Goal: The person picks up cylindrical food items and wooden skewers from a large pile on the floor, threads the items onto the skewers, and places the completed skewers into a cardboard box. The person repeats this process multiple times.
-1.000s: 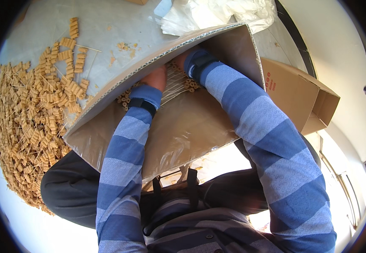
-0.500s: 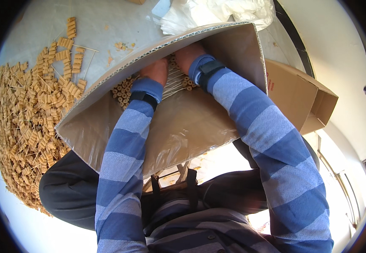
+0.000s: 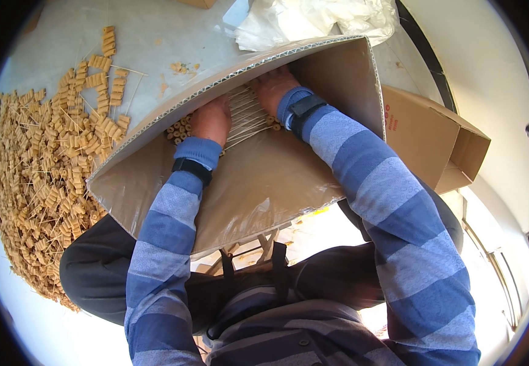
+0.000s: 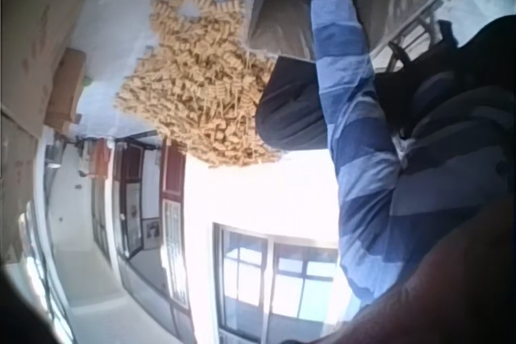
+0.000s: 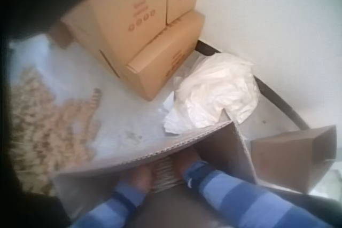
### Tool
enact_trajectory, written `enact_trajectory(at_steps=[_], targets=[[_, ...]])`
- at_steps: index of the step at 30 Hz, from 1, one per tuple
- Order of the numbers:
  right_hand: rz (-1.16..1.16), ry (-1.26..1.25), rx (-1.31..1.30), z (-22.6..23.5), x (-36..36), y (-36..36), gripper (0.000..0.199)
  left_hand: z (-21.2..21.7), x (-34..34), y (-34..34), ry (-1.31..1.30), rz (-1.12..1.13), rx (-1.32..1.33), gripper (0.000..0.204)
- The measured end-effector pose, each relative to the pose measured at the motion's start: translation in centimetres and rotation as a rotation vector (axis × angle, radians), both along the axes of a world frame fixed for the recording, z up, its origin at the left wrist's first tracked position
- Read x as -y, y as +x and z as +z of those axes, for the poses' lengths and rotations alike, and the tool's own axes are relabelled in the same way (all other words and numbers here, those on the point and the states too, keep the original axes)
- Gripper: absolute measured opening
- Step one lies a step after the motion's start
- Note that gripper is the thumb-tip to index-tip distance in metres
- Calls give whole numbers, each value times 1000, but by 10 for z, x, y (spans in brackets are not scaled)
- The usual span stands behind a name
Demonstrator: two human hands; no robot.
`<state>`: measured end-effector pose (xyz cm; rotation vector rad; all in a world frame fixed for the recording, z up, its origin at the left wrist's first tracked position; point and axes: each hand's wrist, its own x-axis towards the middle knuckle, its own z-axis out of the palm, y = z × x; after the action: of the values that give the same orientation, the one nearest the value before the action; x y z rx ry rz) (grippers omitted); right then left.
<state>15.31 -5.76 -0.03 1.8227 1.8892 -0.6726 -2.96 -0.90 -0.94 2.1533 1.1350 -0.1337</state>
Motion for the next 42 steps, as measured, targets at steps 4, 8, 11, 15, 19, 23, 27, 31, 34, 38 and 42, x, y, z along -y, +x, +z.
enact_trajectory(at_steps=[4,8,11,15,19,23,27,31,34,38,42], targets=[[-20,-70,-27,0,-3,1,51,-15,-9,13,-381,231,29,24],[-3,-59,-17,-5,-3,1,52,-22,-14,26,-713,609,129,17],[22,-46,44,-8,0,-1,52,-15,-10,22,-705,704,133,18],[-19,-63,-16,-8,-6,-2,51,-12,-9,17,-845,936,376,20],[-89,-188,-1,-4,-10,-6,51,-16,-6,27,-1002,1221,532,22],[-105,-136,5,-5,-11,-8,50,-16,-8,34,-1021,1305,587,24],[-129,-97,-69,-10,-12,-4,49,-36,-4,33,-1013,1371,680,26],[-149,-106,-83,-10,-10,-5,50,-80,12,21,-682,1059,633,30],[-100,-66,-39,-7,-5,-8,52,-102,14,7,-237,533,419,28],[-82,-84,-26,-2,-4,-10,53,-99,16,4,-586,927,465,29],[-176,-201,-73,-1,-12,-9,51,-78,20,7,-422,741,315,28]])
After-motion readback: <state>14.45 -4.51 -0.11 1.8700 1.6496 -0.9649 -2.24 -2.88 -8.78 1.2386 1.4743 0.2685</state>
